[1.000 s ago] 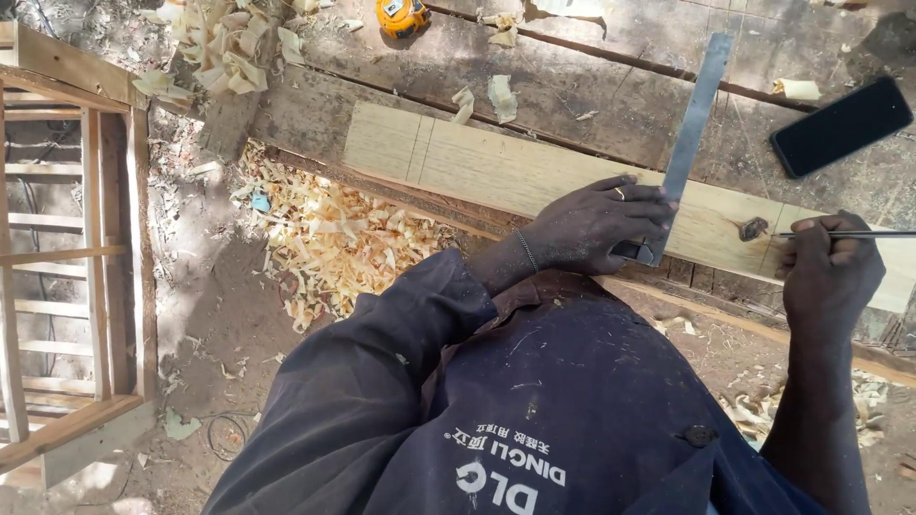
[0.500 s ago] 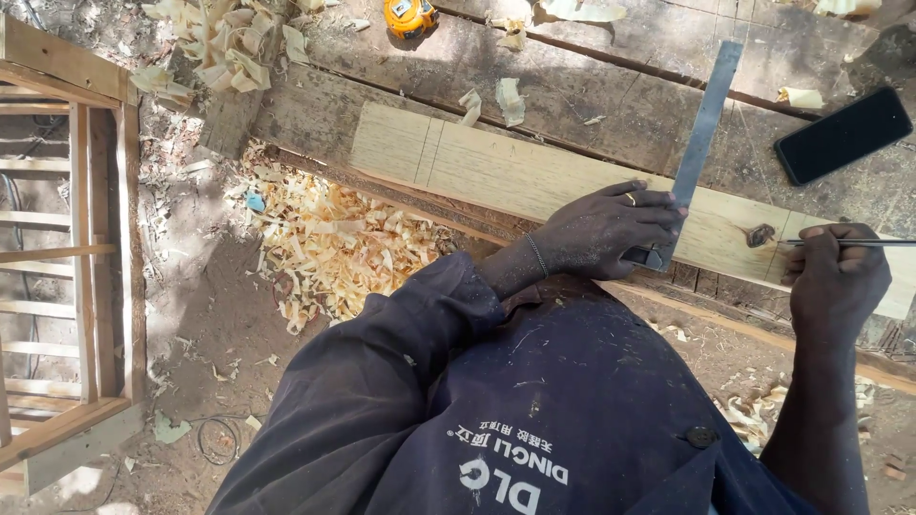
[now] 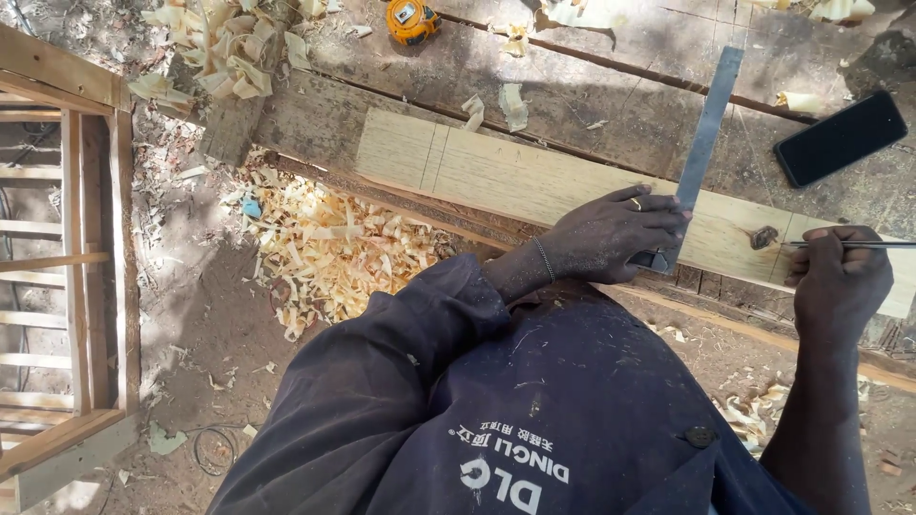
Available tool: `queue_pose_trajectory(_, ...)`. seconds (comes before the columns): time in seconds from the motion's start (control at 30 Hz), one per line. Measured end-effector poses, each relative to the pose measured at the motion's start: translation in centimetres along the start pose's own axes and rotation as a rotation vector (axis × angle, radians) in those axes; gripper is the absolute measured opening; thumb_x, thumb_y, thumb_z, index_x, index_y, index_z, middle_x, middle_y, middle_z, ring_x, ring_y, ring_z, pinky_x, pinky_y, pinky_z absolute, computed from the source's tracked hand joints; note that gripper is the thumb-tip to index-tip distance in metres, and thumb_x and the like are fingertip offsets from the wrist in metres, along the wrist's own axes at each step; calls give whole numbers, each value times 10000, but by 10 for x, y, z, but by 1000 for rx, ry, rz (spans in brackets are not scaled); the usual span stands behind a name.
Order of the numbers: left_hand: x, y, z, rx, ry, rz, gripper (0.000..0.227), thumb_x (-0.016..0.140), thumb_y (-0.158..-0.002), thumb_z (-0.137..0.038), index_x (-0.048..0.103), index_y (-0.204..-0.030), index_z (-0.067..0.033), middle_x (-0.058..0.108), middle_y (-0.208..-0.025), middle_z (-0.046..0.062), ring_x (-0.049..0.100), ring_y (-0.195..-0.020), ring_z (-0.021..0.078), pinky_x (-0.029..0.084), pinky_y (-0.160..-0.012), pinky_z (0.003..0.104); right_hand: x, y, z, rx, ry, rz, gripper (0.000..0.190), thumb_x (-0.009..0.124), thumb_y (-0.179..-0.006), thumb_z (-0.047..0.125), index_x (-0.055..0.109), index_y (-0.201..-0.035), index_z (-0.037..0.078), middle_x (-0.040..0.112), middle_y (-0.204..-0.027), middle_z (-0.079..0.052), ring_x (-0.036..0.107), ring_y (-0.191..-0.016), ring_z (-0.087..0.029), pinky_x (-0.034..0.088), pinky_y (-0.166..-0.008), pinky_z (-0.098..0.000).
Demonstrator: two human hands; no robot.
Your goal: The person measures a wooden plank using a tape measure and marks specific points with a pencil. They then use a try square to draw straight lines across the plank's width at the marked intervals.
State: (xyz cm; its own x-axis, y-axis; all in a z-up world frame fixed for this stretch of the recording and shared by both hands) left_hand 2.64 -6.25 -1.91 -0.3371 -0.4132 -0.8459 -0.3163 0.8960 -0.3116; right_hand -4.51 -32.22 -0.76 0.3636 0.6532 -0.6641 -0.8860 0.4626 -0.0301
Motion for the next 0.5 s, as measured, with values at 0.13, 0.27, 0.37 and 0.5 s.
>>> queue_pose_trajectory(0.13,-16,13,-2,-62,67,-36,398,750,-837,-208,678,-1227,-171,611,-1422,39,432,-1452,241,311,-1244,506,0,0,2,42,-24,-2,157,588,-1200,49,624,-1061,-14,657,-824,-138,597,-631,-183,538,-541,-315)
queue_pose_trajectory(0.27,-51,66,9,-126,41,-4,395,697,-846,-134,626,-1227,-214,574,-1463,10,435,-1459,232,280,-1268,528,0,-1,-4,43,-14,2,191,597,-1224,55,623,-1047,-15,646,-811,-127,587,-619,-182,528,-541,-315)
queue_pose_trajectory(0.37,-93,115,20,-196,-41,-62,454,709,-895,-67,617,-1331,-153,561,-1509,65,474,-1441,294,311,-1260,521,0,-2,-9,126,-101,-15,109,567,-1176,58,625,-1094,17,614,-787,-102,548,-580,-151,479,-513,-272)
queue_pose_trajectory(0.5,-134,176,44,-302,-140,-70,522,744,-774,-3,642,-1263,-155,610,-1463,59,518,-1387,302,363,-1213,499,4,-6,-28,262,-198,-7,83,556,-1141,98,587,-1069,124,596,-802,-30,519,-577,-98,446,-529,-206)
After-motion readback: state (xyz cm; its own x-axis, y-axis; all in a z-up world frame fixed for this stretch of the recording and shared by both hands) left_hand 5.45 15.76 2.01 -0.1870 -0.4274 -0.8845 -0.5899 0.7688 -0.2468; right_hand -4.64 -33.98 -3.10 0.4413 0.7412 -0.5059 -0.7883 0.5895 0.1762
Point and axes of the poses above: each hand's wrist, its own y-axis away from the middle knuckle, its own x-axis out of the palm, z = x × y, the point moved 7 cm from there along -y, towards the middle knuckle
